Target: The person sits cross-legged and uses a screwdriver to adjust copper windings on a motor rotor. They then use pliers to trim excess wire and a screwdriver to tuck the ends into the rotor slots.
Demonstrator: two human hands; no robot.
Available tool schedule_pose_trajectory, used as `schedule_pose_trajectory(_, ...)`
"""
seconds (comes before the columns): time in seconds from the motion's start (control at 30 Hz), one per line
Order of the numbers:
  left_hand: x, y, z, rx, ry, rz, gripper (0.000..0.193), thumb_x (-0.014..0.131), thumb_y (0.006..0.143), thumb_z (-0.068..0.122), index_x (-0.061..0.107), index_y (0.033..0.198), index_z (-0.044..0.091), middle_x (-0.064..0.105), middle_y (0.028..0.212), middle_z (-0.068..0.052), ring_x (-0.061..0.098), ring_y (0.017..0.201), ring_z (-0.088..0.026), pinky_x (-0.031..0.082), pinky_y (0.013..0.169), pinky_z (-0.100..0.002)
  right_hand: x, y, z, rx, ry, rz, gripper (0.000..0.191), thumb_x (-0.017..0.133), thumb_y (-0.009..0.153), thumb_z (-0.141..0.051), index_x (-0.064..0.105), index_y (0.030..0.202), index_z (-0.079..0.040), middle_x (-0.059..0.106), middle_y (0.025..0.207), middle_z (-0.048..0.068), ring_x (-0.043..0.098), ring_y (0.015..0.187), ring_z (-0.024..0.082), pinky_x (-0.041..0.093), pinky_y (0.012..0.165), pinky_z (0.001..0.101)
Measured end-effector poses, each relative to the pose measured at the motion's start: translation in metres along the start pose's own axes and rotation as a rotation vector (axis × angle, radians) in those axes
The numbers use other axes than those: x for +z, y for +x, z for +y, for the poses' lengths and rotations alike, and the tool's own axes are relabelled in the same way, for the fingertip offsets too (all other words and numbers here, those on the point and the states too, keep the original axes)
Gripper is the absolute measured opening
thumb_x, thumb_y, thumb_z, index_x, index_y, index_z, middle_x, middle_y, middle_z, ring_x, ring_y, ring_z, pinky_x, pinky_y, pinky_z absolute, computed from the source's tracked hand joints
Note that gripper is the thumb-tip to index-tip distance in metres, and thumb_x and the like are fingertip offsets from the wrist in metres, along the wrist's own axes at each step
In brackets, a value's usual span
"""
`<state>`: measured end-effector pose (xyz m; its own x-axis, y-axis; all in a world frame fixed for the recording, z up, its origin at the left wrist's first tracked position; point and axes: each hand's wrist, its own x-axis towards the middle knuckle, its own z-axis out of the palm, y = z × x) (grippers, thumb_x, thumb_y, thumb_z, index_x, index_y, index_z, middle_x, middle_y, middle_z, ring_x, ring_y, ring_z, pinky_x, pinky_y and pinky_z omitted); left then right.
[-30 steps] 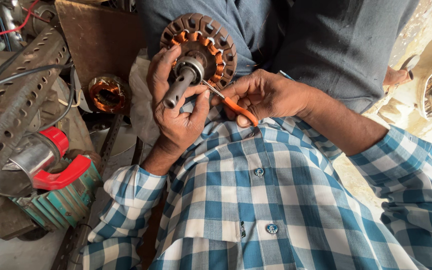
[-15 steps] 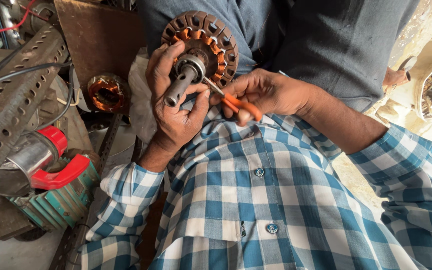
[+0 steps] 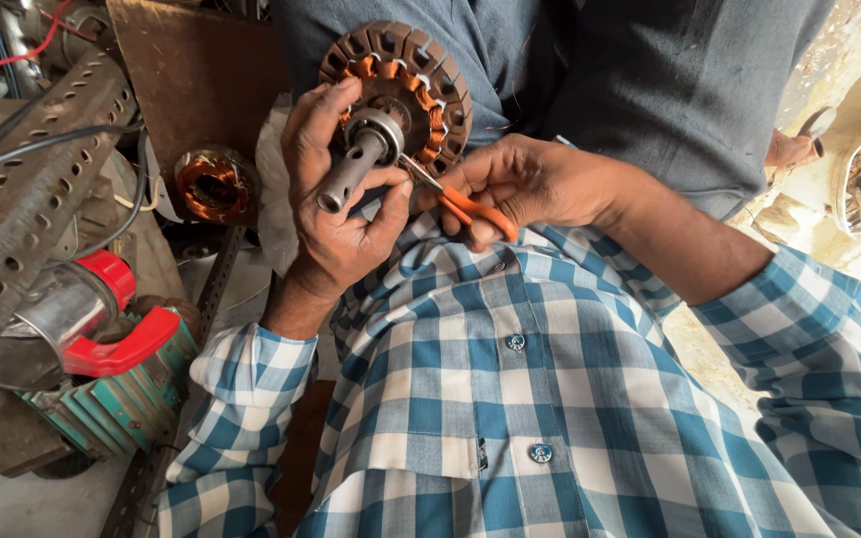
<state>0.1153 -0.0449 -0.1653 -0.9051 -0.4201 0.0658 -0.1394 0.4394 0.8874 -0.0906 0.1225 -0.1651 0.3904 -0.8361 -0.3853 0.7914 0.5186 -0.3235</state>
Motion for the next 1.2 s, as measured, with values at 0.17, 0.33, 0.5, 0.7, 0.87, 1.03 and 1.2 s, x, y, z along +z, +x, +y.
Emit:
schedule_pose_trajectory(0.17, -0.008, 0.001, -0.003, 0.094, 0.061, -0.007, 0.014, 0.080, 0.097, 0.016, 0.080, 0.096, 0.002, 0.035, 0.165, -0.012, 0.031, 0.151, -0.028, 0.039, 0.127, -0.044, 0.006, -0.018, -0.019, 0.071, -0.402, 0.018, 0.061, 0.078, 0.078, 0.007, 0.060, 0.136, 0.005, 0.077, 0.105, 0.011, 0.077, 0.086, 0.014, 0.066, 0.078, 0.0263)
schedule_pose_trajectory(0.33, -0.014, 0.014, 0.001, 0.108, 0.001, 0.125, 0.041, 0.074, 0.092, 0.037, 0.059, 0.104, 0.001, 0.040, 0.154, -0.024, 0.045, 0.143, -0.037, 0.042, 0.122, -0.050, 0.021, -0.028, -0.034, 0.171, -0.789, 0.038, 0.068, 0.083, 0.073, 0.001, 0.062, 0.137, -0.001, 0.079, 0.086, 0.011, 0.077, 0.072, 0.015, 0.066, 0.067, 0.0277)
schedule_pose_trajectory(0.5, -0.013, 0.055, 0.000, 0.245, 0.153, 0.128, 0.076, 0.062, 0.097, 0.055, 0.049, 0.138, -0.007, 0.046, 0.146, -0.025, 0.045, 0.139, -0.038, 0.042, 0.121, -0.050, 0.053, -0.025, -0.050, 0.356, -1.272, 0.080, 0.040, 0.077, 0.083, -0.012, 0.072, 0.122, -0.009, 0.083, 0.089, 0.008, 0.081, 0.076, 0.016, 0.066, 0.069, 0.0289)
schedule_pose_trajectory(0.7, -0.020, 0.080, 0.003, 0.166, 0.207, 0.057, 0.049, 0.056, 0.116, 0.041, 0.057, 0.142, 0.000, 0.066, 0.132, -0.016, 0.063, 0.116, -0.030, 0.049, 0.107, -0.042, 0.070, -0.029, -0.063, -0.065, -1.450, 0.157, 0.056, 0.083, 0.070, -0.009, 0.067, 0.123, 0.002, 0.073, 0.113, 0.020, 0.074, 0.097, 0.030, 0.060, 0.084, 0.0374)
schedule_pose_trajectory(0.87, -0.034, 0.099, 0.014, 0.205, 0.296, 0.161, 0.045, 0.061, 0.118, 0.041, 0.055, 0.140, 0.002, 0.067, 0.124, -0.014, 0.063, 0.110, -0.030, 0.044, 0.103, -0.045, 0.068, -0.019, -0.055, -0.193, -1.577, 0.267, 0.039, 0.079, 0.072, -0.012, 0.069, 0.108, 0.001, 0.072, 0.101, 0.016, 0.073, 0.086, 0.033, 0.060, 0.077, 0.0393)
schedule_pose_trajectory(1.03, -0.028, 0.130, 0.017, 0.127, 0.450, 0.210, 0.053, 0.067, 0.108, 0.052, 0.056, 0.132, 0.006, 0.063, 0.102, -0.010, 0.060, 0.103, -0.028, 0.045, 0.100, -0.051, 0.069, 0.016, -0.041, -0.013, -2.183, 0.281, 0.015, 0.061, 0.090, -0.010, 0.071, 0.101, -0.008, 0.067, 0.096, 0.013, 0.067, 0.065, 0.026, 0.056, 0.058, 0.0382)
schedule_pose_trajectory(1.2, -0.011, 0.128, 0.010, 0.256, 0.538, 0.311, 0.057, 0.062, 0.110, 0.053, 0.050, 0.136, 0.004, 0.058, 0.121, -0.018, 0.055, 0.115, -0.032, 0.042, 0.103, -0.051, 0.071, 0.013, -0.030, -0.255, -2.080, 0.400, 0.011, 0.065, 0.086, -0.009, 0.070, 0.095, -0.009, 0.065, 0.090, 0.009, 0.067, 0.079, 0.025, 0.054, 0.068, 0.0382)
